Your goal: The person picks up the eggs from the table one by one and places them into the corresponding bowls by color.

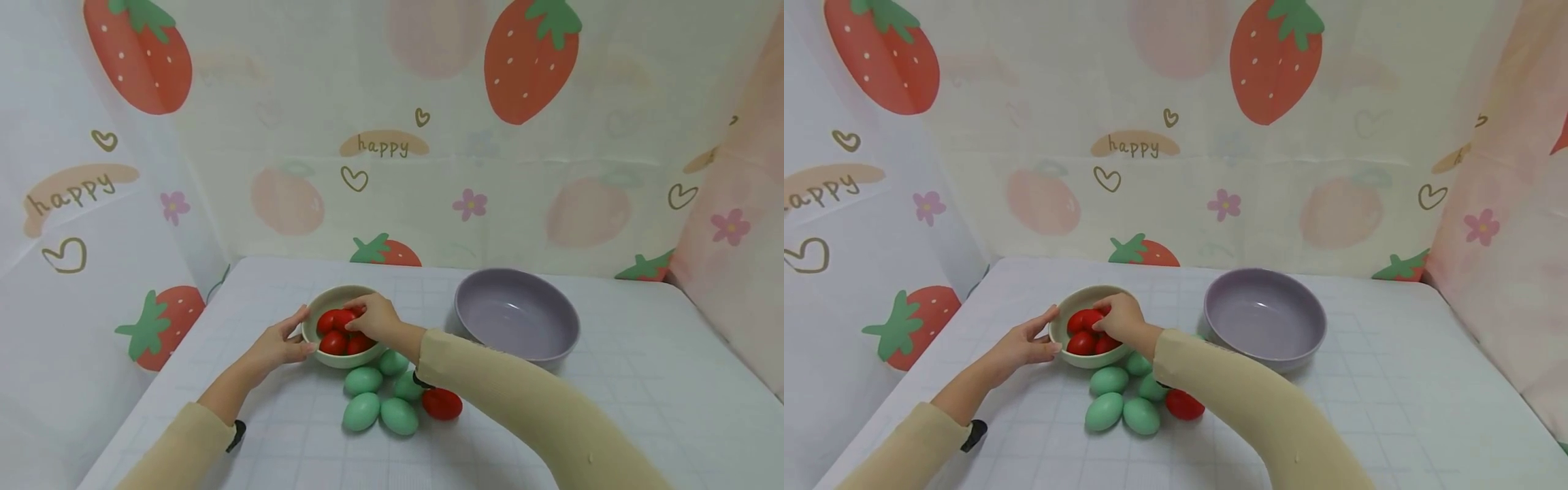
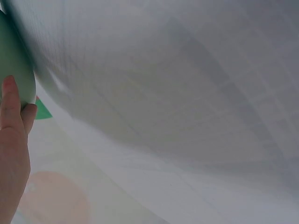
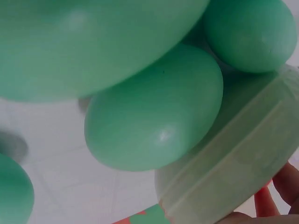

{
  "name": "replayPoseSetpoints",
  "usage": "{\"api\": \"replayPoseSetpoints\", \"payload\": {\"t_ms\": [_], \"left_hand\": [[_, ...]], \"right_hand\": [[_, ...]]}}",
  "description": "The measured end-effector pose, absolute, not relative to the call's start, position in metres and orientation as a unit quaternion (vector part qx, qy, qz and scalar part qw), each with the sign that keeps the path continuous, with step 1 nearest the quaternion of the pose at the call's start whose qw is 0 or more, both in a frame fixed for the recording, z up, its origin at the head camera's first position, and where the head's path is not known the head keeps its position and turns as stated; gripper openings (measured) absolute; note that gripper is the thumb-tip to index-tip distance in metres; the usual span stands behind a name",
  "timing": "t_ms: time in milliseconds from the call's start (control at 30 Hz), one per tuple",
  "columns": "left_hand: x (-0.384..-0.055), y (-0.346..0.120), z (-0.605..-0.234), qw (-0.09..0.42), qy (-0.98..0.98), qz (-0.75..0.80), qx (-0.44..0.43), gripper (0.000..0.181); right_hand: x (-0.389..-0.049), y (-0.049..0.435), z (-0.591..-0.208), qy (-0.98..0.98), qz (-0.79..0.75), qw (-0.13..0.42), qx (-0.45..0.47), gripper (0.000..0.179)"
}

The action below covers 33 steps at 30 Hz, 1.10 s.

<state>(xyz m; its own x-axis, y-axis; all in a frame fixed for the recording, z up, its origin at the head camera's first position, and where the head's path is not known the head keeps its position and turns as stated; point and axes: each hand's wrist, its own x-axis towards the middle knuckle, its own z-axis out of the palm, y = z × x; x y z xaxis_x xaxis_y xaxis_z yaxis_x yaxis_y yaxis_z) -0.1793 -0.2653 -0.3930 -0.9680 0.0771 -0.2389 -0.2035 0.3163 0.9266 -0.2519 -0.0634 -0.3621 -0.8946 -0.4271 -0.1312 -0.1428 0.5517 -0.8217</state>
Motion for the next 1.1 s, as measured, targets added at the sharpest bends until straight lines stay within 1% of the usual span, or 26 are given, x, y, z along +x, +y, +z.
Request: {"api": "replayPoseSetpoints", "payload": {"t_ms": [167, 300, 700, 933, 1100], "left_hand": [[-0.177, -0.265, -0.395, 0.123, 0.802, 0.582, -0.053, 0.084], [-0.176, -0.263, -0.395, 0.122, 0.802, 0.583, -0.052, 0.084], [-0.176, -0.261, -0.389, 0.118, 0.808, 0.575, -0.045, 0.082], [-0.176, -0.261, -0.388, 0.123, 0.807, 0.577, -0.043, 0.082], [-0.178, -0.262, -0.390, 0.122, 0.795, 0.593, -0.031, 0.083]], "right_hand": [[-0.251, -0.057, -0.362, 0.860, -0.454, 0.174, -0.154, 0.034], [-0.249, -0.045, -0.354, 0.844, -0.483, 0.179, -0.147, 0.033], [-0.234, 0.009, -0.323, 0.826, -0.512, 0.161, -0.172, 0.034], [-0.228, 0.042, -0.322, 0.820, -0.521, 0.156, -0.178, 0.033], [-0.220, 0.062, -0.325, 0.809, -0.534, 0.176, -0.172, 0.034]]}}
